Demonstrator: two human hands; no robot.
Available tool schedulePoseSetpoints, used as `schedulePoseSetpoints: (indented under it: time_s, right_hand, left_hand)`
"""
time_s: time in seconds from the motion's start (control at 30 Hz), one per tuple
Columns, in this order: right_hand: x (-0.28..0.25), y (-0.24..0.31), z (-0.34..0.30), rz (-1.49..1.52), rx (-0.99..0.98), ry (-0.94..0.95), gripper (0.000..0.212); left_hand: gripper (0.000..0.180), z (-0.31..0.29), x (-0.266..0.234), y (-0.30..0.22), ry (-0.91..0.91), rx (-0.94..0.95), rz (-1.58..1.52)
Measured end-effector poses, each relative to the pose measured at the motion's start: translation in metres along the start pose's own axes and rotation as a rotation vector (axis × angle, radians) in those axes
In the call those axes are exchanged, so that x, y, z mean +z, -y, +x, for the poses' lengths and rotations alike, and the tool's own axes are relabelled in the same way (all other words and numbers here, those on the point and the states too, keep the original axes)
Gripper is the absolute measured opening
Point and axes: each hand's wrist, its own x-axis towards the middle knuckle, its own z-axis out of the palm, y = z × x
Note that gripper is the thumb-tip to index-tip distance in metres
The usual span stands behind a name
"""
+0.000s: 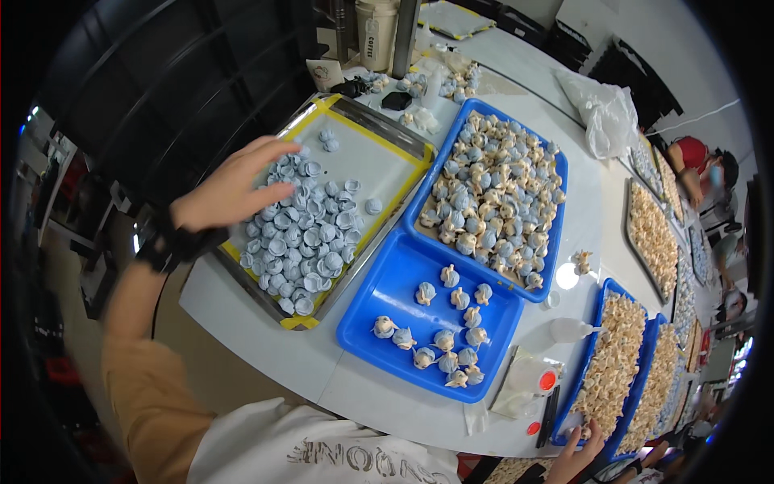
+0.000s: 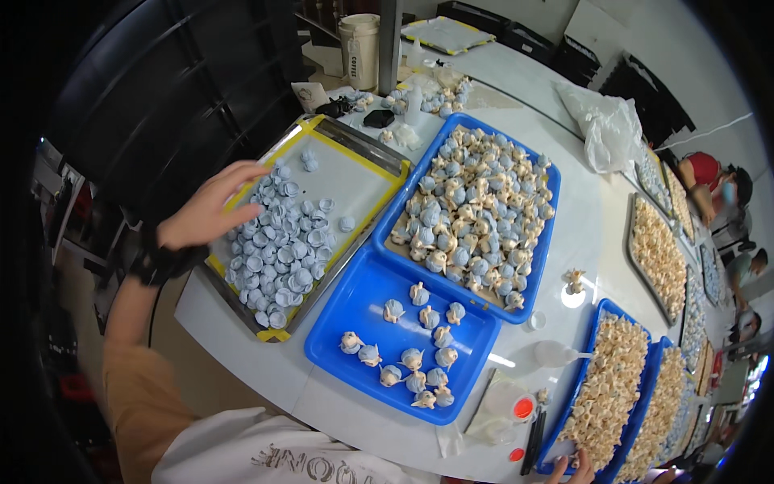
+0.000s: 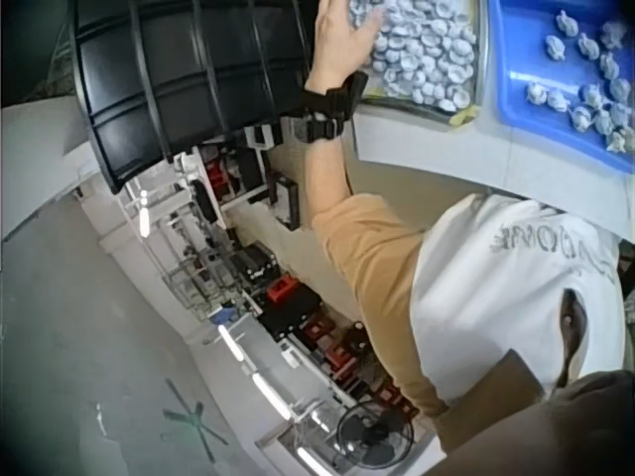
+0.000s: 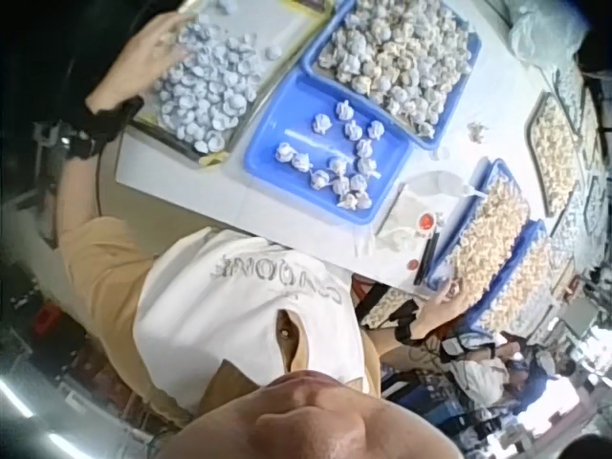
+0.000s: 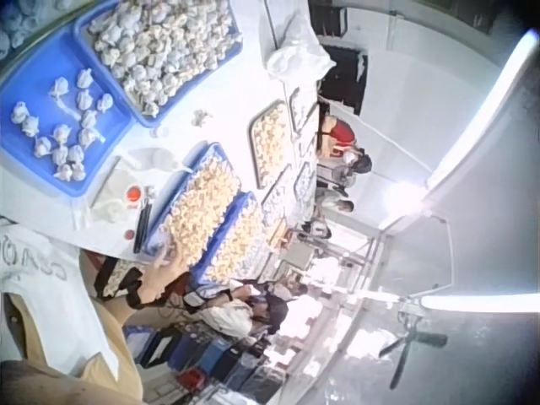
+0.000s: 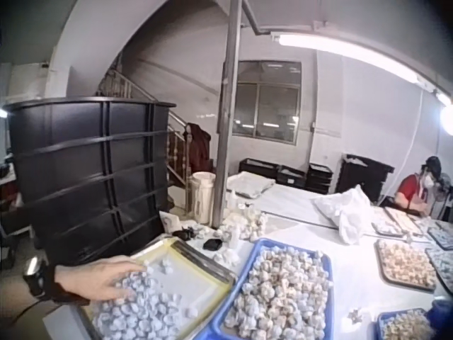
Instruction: The person assembles small decorative figures by applying glue from a squeeze bottle to the base of a beige component and attaching it to a blue component. They repeat this process for multiple units, placing the finished figures into a blue tray. The person also briefly handles a pair of scissors and adjusts items on the table.
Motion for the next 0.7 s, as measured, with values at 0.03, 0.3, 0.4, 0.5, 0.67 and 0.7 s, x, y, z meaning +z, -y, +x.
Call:
schedulePoseSetpoints:
  time_s: [0.03, 0.3, 0.4, 0.5, 0.67, 0.7]
  right_hand:
    - [-0.005, 0.009, 0.0, 0.023, -0.026, -0.047, 0.027]
    - [-0.01, 0.016, 0.001, 0.066, -0.121, -0.123, 0.022]
    - [-0.007, 0.01, -0.005, 0.103, -0.013, -0.096, 0.022]
    - [-0.005, 0.016, -0.002, 0.092, -0.116, -0.099, 0.021]
    - [-0.006, 0.028, -0.002, 0.141, -0.134, -0.164, 0.018]
    - [-0.006, 0.031, -0.001, 0.152, -0.131, -0.187, 0.017]
  left_hand:
    - [0.047, 0.021, 0.011, 0.018, 0.016, 0.049, 0.059]
    - [0.072, 0.091, 0.034, 0.086, 0.408, -0.165, 0.351]
    - [0.077, 0.067, 0.035, 0.072, 0.592, -0.156, 0.398]
    - [0.07, 0.018, 0.019, 0.041, 0.653, -0.269, 0.322]
    - [0.063, -0.033, 0.012, 0.024, 0.52, -0.278, 0.205]
    - [0.062, -0.037, 0.01, 0.024, 0.479, -0.275, 0.196]
